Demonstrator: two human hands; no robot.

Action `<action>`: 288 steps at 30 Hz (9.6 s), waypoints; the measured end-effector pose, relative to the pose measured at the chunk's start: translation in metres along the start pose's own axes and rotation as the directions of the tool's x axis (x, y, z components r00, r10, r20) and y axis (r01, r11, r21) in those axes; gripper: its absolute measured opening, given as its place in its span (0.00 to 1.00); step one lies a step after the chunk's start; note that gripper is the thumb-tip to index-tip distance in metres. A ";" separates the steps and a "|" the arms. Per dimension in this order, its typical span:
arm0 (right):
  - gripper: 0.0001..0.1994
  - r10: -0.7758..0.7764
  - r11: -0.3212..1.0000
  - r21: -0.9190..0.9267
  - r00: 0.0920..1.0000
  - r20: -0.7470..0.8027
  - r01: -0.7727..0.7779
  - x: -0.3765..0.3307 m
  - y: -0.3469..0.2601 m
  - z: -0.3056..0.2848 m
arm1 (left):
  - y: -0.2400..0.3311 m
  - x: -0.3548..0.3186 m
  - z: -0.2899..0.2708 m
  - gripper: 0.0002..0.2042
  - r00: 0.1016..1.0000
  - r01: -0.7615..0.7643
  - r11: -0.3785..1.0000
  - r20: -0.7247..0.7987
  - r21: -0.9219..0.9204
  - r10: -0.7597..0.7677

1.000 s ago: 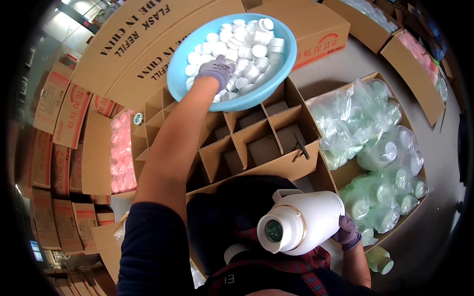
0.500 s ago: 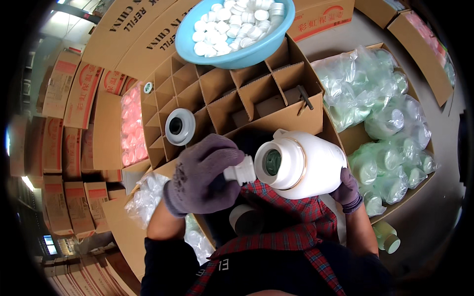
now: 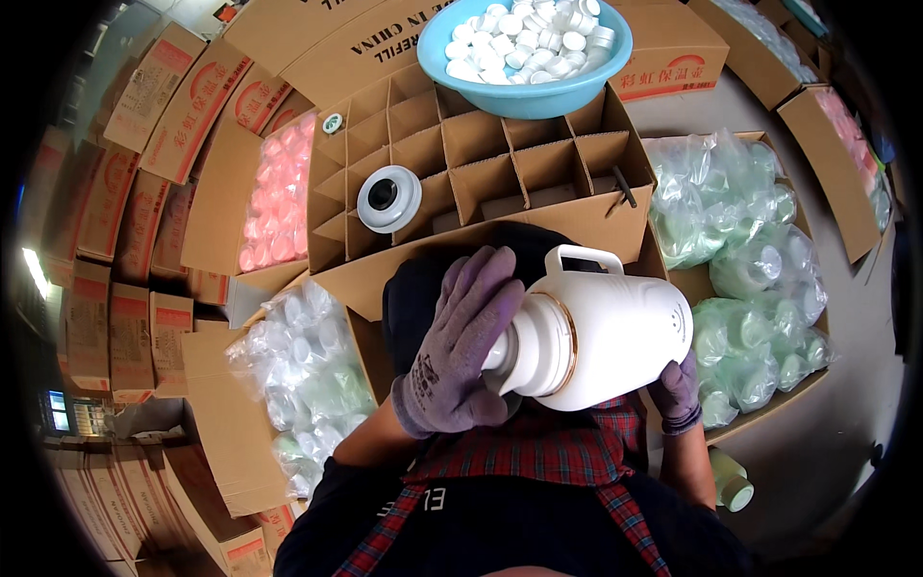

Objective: The person assembles plastic flasks by screwing lids onto white and green bodies, inserting inner components, and placing the finished units into plastic bags. The person handles multiple flasks one at a time, occasionally inspecting the interior before bagging.

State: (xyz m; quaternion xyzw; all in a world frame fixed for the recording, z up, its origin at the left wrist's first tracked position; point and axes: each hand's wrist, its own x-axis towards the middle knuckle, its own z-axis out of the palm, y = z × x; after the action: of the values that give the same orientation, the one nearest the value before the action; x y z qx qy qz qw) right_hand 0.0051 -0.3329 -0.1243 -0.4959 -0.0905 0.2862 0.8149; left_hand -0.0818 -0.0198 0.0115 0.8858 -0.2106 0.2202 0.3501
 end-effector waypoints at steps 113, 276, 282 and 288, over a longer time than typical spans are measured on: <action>0.33 -0.239 0.523 -0.679 0.854 0.462 0.515 0.282 0.038 0.202 | -0.227 -0.020 -0.064 0.27 0.521 0.678 0.683 -0.477 -0.271 -0.707; 0.10 -0.127 0.017 -0.138 0.139 0.982 0.990 0.017 -0.129 0.111 | -0.094 -0.062 0.046 0.31 0.727 0.676 -0.107 0.683 -0.729 -0.066; 0.14 -0.011 0.088 0.039 -0.038 0.999 0.995 0.011 -0.143 0.123 | -0.107 -0.052 0.090 0.16 0.645 0.762 -0.190 0.752 -0.619 0.135; 0.13 0.061 0.020 0.239 -0.240 0.969 0.971 0.018 -0.141 0.138 | -0.083 -0.035 0.084 0.16 0.572 0.813 -0.209 0.812 -0.543 0.116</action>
State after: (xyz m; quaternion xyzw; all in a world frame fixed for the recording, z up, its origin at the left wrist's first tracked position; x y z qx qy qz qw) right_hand 0.0134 -0.2668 0.0620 -0.3617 -0.9021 -0.0720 0.2241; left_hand -0.0466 -0.0171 -0.1066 0.3684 -0.0958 -0.4358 0.8155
